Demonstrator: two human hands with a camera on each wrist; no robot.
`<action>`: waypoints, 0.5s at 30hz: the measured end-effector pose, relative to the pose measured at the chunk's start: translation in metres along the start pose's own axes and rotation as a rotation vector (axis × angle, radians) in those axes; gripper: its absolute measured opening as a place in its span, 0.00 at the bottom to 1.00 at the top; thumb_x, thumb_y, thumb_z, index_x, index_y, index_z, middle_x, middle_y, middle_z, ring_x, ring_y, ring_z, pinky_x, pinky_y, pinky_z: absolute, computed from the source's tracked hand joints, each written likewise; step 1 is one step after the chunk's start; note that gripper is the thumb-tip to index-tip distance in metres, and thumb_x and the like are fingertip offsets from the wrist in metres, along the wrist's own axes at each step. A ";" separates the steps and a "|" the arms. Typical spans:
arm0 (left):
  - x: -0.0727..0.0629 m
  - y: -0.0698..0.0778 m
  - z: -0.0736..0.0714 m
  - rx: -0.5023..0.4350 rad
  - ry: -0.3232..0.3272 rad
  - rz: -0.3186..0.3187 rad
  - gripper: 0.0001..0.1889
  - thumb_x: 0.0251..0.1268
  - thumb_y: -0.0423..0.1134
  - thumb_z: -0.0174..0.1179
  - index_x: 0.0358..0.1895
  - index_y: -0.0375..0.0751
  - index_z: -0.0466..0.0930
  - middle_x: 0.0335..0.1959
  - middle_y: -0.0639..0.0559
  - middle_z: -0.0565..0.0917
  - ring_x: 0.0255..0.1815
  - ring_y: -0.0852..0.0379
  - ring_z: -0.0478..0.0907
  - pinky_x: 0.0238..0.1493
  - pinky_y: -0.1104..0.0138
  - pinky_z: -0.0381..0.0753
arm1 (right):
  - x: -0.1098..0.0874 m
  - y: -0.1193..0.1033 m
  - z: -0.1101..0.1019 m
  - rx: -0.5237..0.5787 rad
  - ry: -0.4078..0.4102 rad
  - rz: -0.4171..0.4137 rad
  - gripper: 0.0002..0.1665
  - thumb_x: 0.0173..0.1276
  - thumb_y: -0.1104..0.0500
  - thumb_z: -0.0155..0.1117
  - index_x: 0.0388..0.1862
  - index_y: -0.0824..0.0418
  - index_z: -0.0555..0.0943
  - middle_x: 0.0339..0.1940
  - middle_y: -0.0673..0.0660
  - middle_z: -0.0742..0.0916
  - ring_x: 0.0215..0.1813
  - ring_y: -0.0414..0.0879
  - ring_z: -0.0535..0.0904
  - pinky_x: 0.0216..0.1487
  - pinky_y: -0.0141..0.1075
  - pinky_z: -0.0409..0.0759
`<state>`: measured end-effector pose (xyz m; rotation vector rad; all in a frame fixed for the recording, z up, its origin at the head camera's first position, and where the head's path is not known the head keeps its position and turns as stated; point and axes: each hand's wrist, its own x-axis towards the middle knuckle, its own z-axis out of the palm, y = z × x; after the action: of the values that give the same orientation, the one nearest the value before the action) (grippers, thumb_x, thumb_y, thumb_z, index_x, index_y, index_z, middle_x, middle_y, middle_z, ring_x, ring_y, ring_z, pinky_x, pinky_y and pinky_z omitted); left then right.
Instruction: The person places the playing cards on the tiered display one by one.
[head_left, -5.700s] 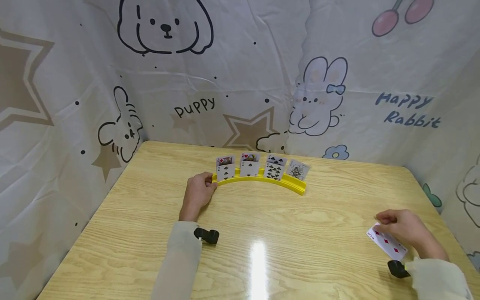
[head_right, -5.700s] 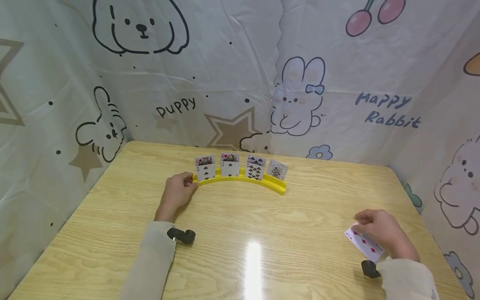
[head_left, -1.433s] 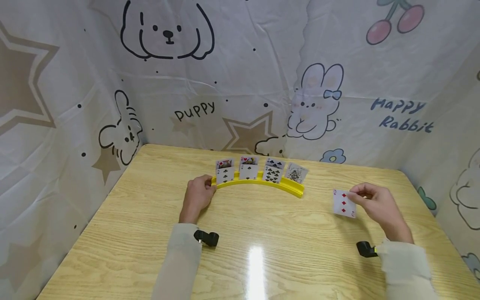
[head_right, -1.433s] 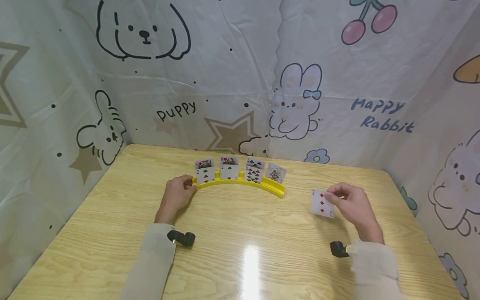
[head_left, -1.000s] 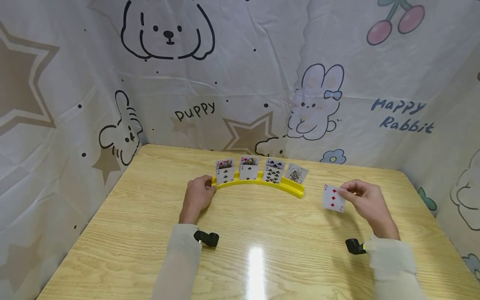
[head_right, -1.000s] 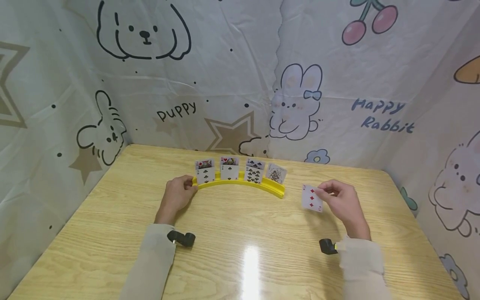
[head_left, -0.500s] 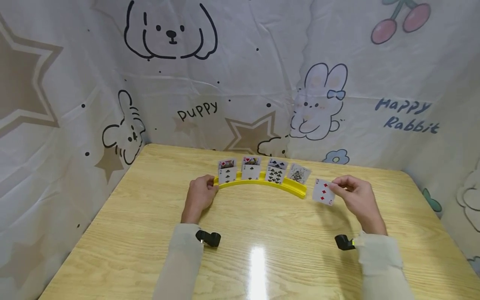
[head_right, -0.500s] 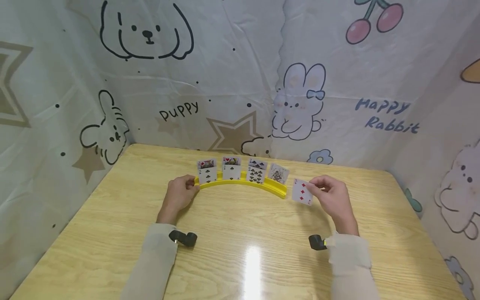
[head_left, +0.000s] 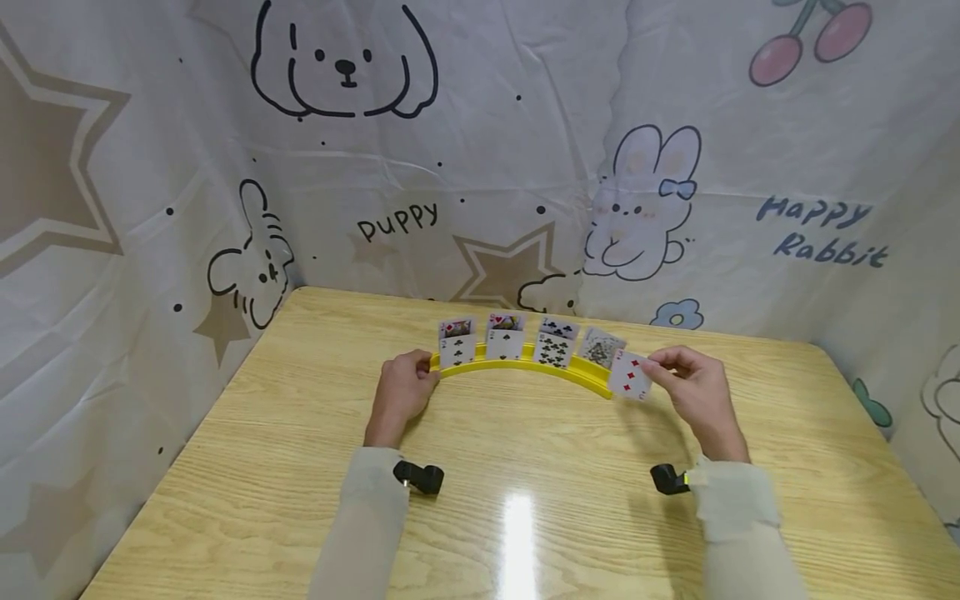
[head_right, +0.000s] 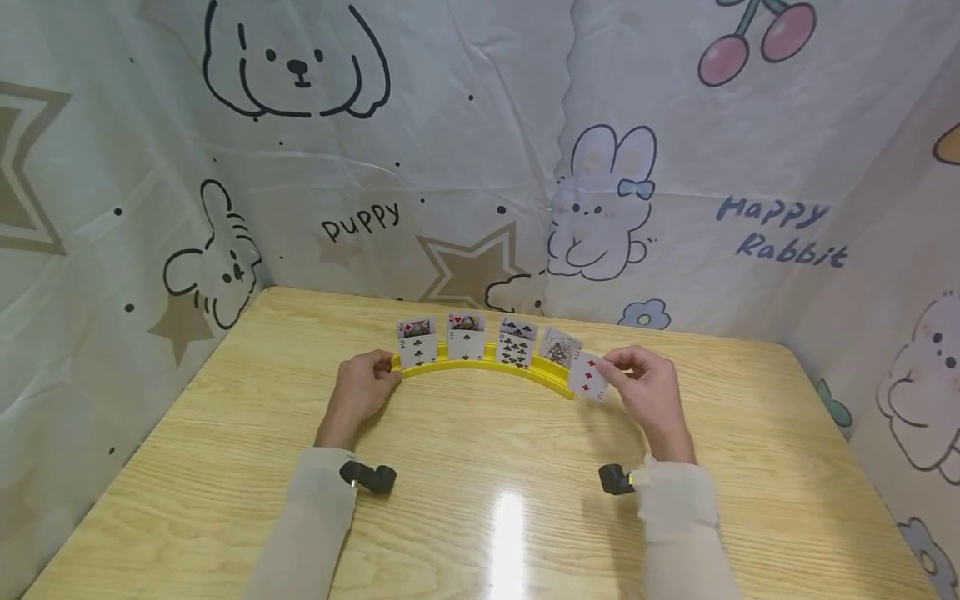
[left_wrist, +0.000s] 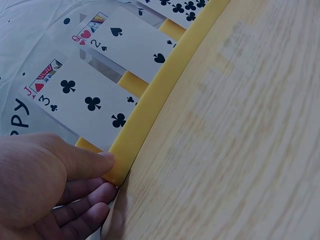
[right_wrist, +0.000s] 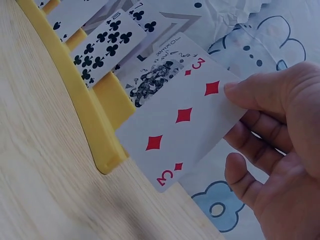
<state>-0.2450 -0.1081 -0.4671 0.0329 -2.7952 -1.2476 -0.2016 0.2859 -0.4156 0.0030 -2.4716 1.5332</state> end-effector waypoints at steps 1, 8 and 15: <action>0.000 0.000 0.000 0.000 0.000 0.000 0.19 0.65 0.34 0.67 0.57 0.32 0.82 0.43 0.43 0.85 0.42 0.52 0.81 0.46 0.59 0.81 | 0.001 0.000 0.002 0.004 0.004 0.000 0.17 0.70 0.57 0.69 0.44 0.72 0.82 0.40 0.56 0.85 0.38 0.44 0.77 0.33 0.30 0.72; 0.000 0.002 0.000 0.000 -0.005 -0.016 0.19 0.66 0.35 0.67 0.58 0.32 0.81 0.44 0.43 0.85 0.43 0.52 0.82 0.46 0.60 0.82 | 0.005 -0.001 0.012 0.014 0.028 0.019 0.17 0.69 0.55 0.70 0.43 0.70 0.83 0.40 0.54 0.85 0.38 0.45 0.76 0.32 0.29 0.73; 0.001 0.000 0.001 0.000 -0.003 -0.021 0.19 0.66 0.35 0.67 0.58 0.33 0.82 0.43 0.44 0.85 0.42 0.53 0.81 0.46 0.61 0.82 | 0.007 -0.004 0.023 0.034 0.034 0.011 0.17 0.68 0.56 0.71 0.44 0.70 0.83 0.40 0.55 0.85 0.38 0.44 0.77 0.34 0.29 0.74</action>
<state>-0.2458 -0.1076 -0.4679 0.0603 -2.8044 -1.2539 -0.2122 0.2645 -0.4207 -0.0305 -2.4234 1.5658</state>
